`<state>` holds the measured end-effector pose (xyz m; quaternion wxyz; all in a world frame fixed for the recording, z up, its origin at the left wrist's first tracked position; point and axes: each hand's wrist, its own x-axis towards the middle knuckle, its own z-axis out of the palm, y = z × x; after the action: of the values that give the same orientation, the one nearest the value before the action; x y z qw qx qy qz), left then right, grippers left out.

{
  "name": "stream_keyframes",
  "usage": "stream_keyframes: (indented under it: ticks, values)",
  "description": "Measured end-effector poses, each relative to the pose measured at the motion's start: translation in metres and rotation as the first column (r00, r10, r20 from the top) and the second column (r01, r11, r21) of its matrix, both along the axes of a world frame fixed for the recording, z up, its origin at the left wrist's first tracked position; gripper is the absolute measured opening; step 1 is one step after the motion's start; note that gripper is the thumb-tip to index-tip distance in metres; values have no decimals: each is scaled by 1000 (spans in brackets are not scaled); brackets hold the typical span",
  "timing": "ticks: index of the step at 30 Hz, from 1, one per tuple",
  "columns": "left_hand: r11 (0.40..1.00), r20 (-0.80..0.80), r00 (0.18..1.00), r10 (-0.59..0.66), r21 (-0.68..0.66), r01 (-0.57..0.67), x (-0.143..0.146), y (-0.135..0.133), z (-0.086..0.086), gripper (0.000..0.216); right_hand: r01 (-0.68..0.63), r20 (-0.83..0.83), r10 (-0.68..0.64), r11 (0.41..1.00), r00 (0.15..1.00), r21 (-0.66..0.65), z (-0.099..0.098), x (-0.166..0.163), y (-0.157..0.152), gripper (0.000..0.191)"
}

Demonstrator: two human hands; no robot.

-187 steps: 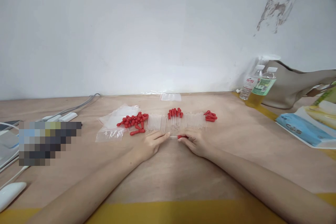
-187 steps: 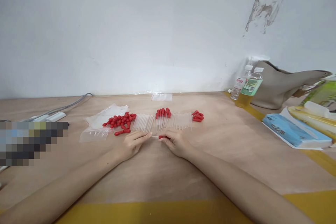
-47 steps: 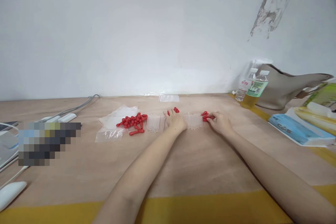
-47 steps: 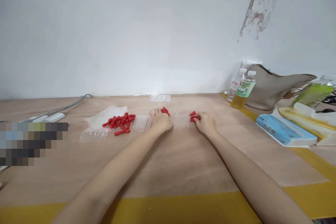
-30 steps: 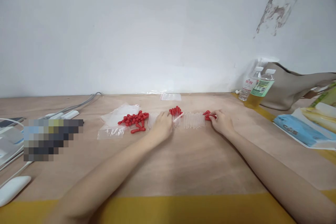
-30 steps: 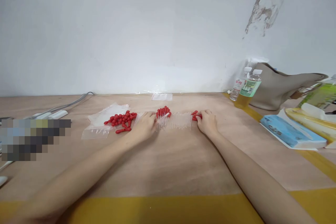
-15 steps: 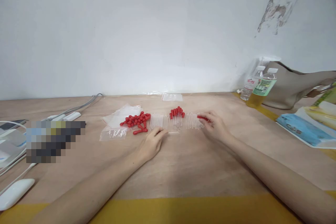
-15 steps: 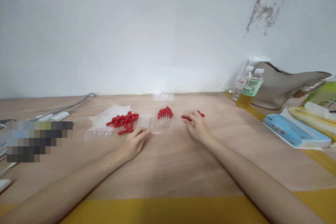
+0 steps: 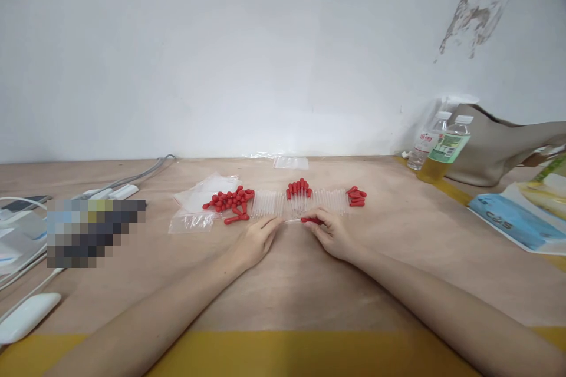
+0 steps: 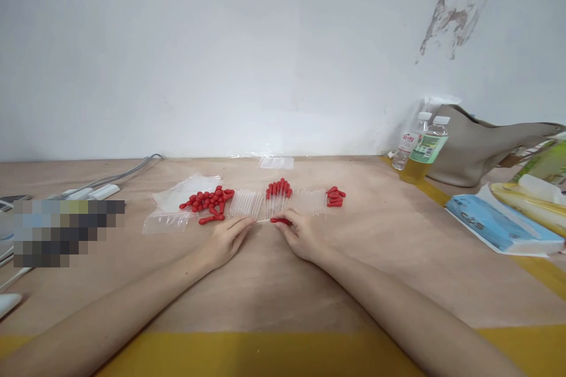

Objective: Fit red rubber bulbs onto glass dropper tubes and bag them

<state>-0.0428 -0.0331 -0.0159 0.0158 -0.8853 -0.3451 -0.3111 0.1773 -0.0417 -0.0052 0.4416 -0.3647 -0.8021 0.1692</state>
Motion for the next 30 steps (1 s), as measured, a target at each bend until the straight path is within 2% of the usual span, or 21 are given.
stream_keyframes:
  ticks: [5,10,18,25,30]
  values:
    - [998,-2,999,-50,27,50,1,0,0,38,-3,-32,3,1000,999,1,-3,-2,0,16]
    - [986,70,993,-93,144,82,2,7,-5,36,-9,-64,8,1000,998,-19,-8,-4,1,16]
    - [970,18,984,-179,171,173,1,7,-7,42,-14,-71,20,996,997,89,-10,-2,-3,14]
    - [964,-50,980,-191,177,197,0,8,-7,40,-39,26,35,982,999,187,-13,2,-2,14]
    - [966,-81,982,-171,183,183,2,6,-5,33,-82,137,55,976,989,203,-14,4,0,16]
